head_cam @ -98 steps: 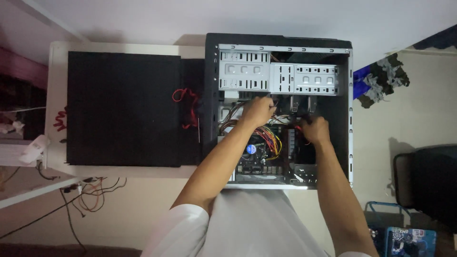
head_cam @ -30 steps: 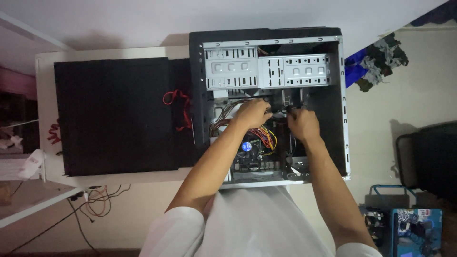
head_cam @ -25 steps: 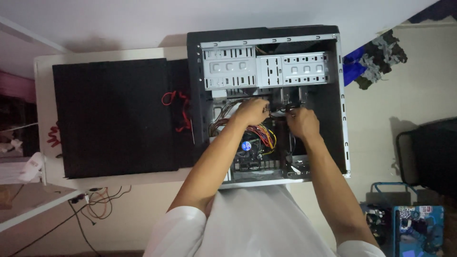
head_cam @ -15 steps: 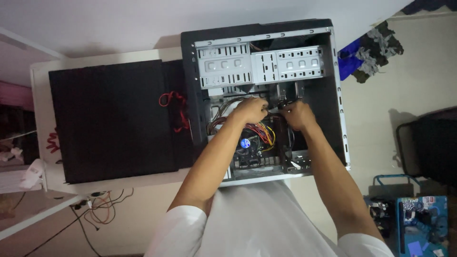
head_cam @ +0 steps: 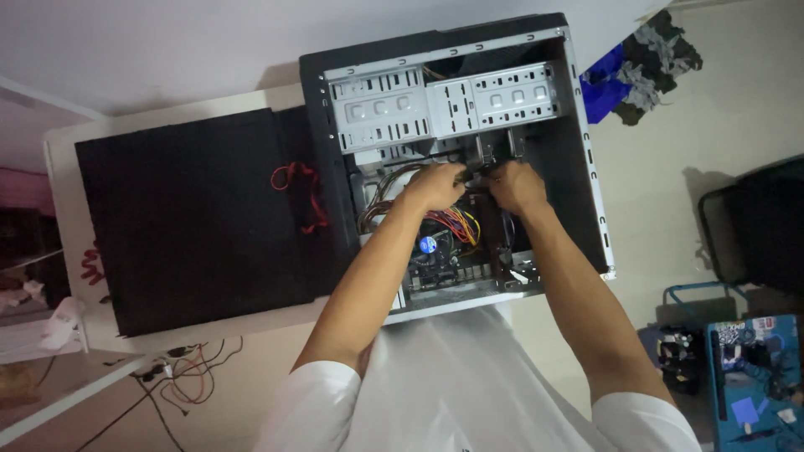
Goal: Organizing internal cables and securing the side panel of a computer case using a screwdriver.
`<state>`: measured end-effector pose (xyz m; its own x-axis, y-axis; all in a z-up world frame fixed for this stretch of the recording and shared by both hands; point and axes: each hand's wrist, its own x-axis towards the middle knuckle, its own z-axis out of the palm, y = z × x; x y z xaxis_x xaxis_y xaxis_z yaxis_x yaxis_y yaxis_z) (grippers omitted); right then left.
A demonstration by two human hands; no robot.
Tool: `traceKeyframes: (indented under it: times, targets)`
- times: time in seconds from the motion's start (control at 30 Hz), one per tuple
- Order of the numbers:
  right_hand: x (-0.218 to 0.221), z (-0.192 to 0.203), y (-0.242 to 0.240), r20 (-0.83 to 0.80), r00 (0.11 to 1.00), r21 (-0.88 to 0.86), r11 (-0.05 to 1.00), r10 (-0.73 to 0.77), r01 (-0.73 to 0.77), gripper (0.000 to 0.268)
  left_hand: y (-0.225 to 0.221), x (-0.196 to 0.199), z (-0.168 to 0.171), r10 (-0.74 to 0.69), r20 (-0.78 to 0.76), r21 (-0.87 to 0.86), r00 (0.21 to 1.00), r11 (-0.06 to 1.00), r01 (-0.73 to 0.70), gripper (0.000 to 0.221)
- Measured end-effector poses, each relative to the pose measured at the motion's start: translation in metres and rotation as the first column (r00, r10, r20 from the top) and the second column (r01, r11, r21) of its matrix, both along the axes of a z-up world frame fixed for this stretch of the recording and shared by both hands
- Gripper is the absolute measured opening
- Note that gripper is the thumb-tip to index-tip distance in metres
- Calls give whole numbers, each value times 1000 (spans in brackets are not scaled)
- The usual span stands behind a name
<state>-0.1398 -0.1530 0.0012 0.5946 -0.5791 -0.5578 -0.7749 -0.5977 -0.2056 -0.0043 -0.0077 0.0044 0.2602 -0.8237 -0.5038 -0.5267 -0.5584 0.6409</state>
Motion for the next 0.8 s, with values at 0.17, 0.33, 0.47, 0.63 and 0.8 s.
traceKeyframes:
  times: [0.17, 0.33, 0.47, 0.63, 0.8]
  targets:
    - [1, 3, 3, 16, 1000, 2, 1000, 9, -9, 32, 5, -3, 31, -22, 18, -26, 1000, 999, 23, 57]
    - [1, 10, 4, 29, 999, 9, 1000, 24, -24, 30, 8, -9, 50, -12, 39, -76, 999, 997, 15, 58]
    - [-2, 16, 0, 31, 999, 33, 999, 25, -26, 31, 3, -11, 35, -16, 70, -92, 997, 996, 22, 56]
    - [-6, 8, -7, 126, 992, 47, 999, 0, -5, 25, -6, -9, 12, -22, 70, -65, 997, 998, 27, 56]
    - [-8, 5, -6, 131, 990, 18, 999, 43, -46, 30, -4, -11, 28, 4, 45, -77, 999, 997, -1, 57]
